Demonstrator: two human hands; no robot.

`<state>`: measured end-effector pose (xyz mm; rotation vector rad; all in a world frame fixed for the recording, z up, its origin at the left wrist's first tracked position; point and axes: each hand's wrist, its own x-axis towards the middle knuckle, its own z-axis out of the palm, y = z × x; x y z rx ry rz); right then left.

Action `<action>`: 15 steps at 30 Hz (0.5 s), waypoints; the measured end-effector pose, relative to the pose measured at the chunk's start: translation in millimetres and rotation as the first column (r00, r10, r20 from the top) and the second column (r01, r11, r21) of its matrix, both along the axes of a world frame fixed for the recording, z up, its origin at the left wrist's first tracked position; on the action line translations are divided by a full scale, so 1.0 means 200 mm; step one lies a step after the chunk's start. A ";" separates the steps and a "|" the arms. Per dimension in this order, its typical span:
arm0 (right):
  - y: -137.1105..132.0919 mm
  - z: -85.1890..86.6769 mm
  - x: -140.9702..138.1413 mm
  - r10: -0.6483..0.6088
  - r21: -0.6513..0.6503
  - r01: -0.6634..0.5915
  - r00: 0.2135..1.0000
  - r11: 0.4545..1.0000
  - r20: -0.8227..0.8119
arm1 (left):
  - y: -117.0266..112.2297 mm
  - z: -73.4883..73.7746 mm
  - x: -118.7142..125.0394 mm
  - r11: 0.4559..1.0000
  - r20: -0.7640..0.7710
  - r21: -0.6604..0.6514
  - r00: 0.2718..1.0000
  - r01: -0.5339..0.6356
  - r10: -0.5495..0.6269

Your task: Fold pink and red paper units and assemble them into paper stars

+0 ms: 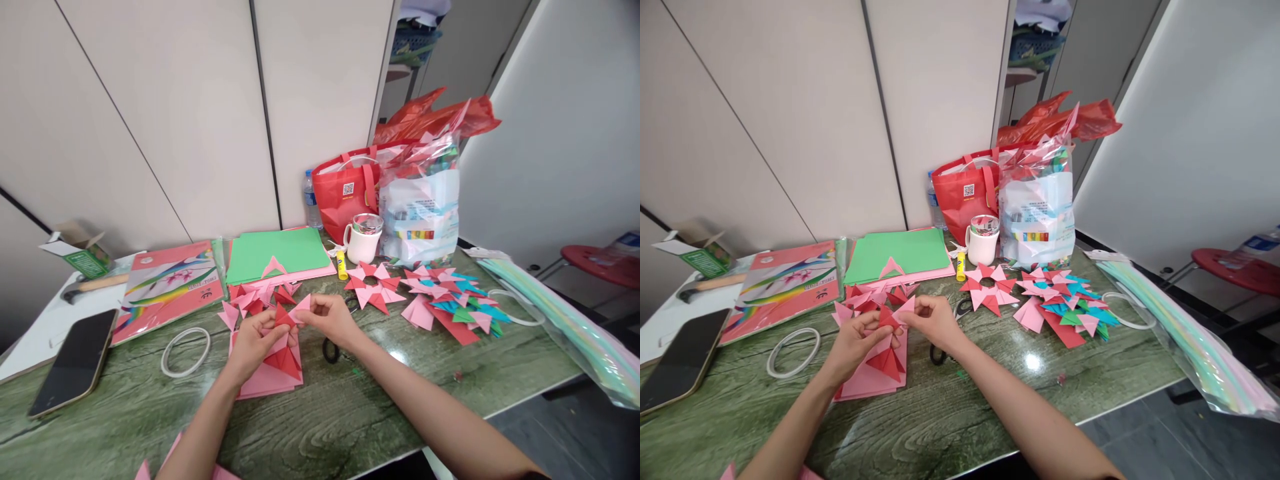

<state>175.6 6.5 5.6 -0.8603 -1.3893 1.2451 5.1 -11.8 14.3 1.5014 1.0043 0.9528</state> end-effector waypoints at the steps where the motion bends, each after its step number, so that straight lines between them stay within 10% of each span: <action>1: 0.00 0.00 0.00 0.000 -0.008 0.000 1.000 1.000 -0.004 | 0.00 0.00 0.00 1.000 0.006 -0.002 1.000 -0.005 0.005; 15: 0.00 -0.05 -0.02 -0.027 -0.026 0.026 0.999 0.999 -0.039 | 0.00 0.00 0.01 0.998 -0.028 -0.020 0.998 -0.051 0.050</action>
